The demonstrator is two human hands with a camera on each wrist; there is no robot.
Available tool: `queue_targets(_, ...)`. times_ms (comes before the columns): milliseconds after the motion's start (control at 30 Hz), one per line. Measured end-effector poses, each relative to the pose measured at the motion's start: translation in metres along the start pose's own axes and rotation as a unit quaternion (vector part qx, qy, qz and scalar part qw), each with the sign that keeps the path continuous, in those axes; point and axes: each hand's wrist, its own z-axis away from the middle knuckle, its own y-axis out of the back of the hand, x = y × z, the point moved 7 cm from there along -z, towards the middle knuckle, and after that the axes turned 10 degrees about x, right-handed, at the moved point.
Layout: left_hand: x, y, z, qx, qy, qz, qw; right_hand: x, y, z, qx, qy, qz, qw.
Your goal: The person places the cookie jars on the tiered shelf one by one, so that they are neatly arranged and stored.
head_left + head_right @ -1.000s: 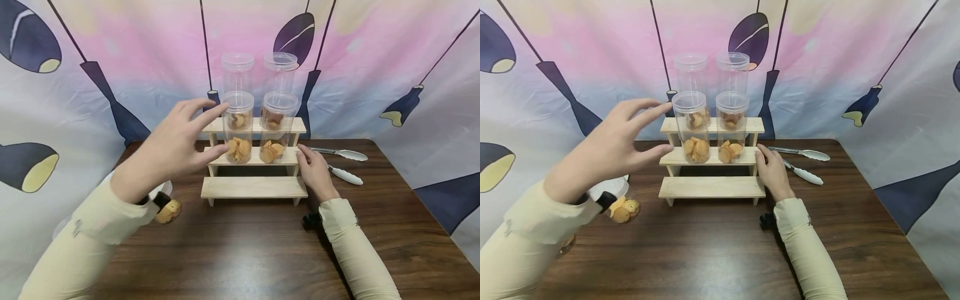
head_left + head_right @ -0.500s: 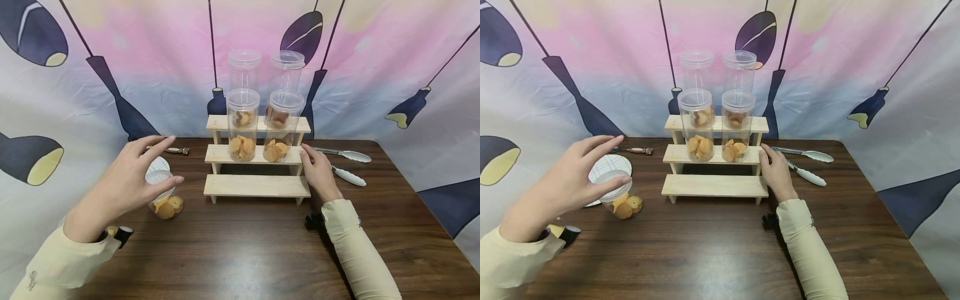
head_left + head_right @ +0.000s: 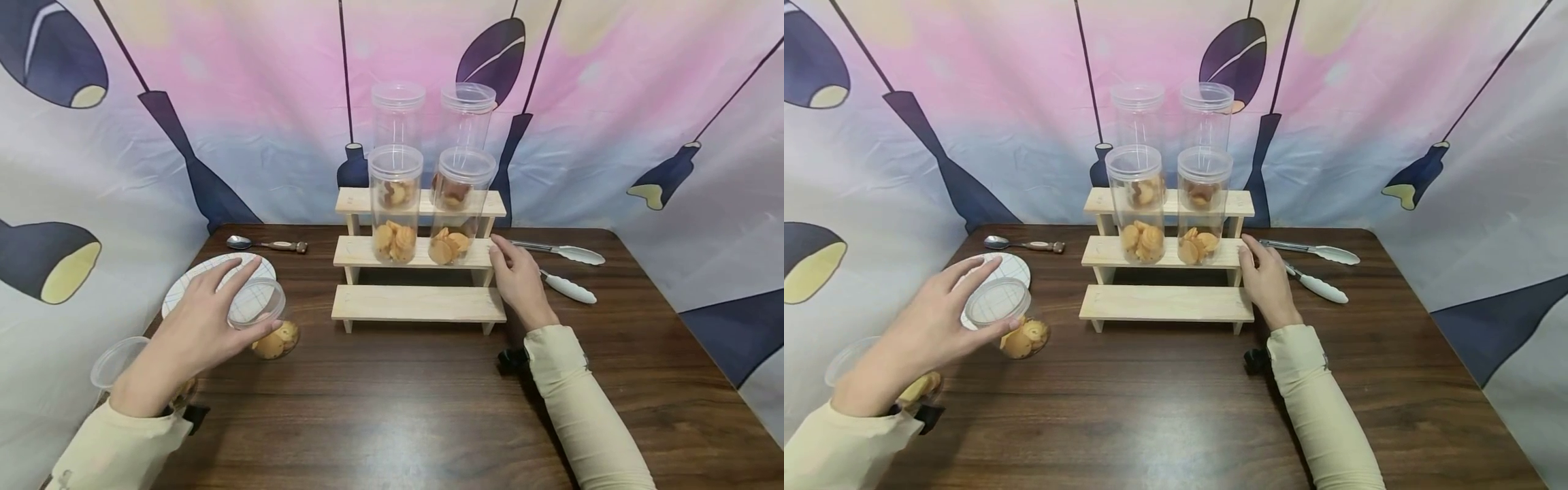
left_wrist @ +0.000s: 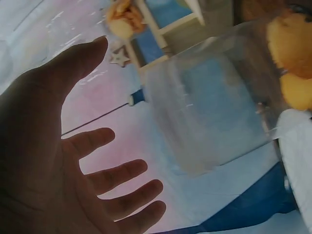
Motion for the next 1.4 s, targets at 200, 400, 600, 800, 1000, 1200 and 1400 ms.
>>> queue_targets(200,-0.012,-0.013,0.011,-0.042,0.048,-0.024,0.9977,-0.001,0.000,-0.002,0.002,0.004,-0.001,1.000)
queue_targets(400,-0.018,-0.021,0.014,-0.049,0.051,-0.028,0.9971,-0.002,0.001,-0.003,0.008,0.011,0.002,1.000)
queue_targets(600,-0.017,-0.025,0.016,-0.043,0.038,-0.018,0.9982,-0.001,0.002,-0.002,0.011,0.006,0.001,1.000)
queue_targets(800,-0.012,-0.027,0.015,-0.020,0.011,-0.002,0.9997,0.000,0.002,-0.001,0.011,0.006,0.004,1.000)
queue_targets(1000,-0.013,-0.030,0.016,-0.022,0.019,0.001,0.9996,0.001,0.001,-0.001,0.004,-0.002,0.004,1.000)
queue_targets(1200,-0.014,-0.034,0.015,-0.021,0.023,-0.003,0.9995,0.002,0.001,0.000,-0.001,-0.012,0.001,1.000)
queue_targets(1400,-0.016,-0.036,0.016,-0.024,0.031,-0.013,0.9991,0.001,0.000,0.001,-0.003,-0.014,0.000,1.000)
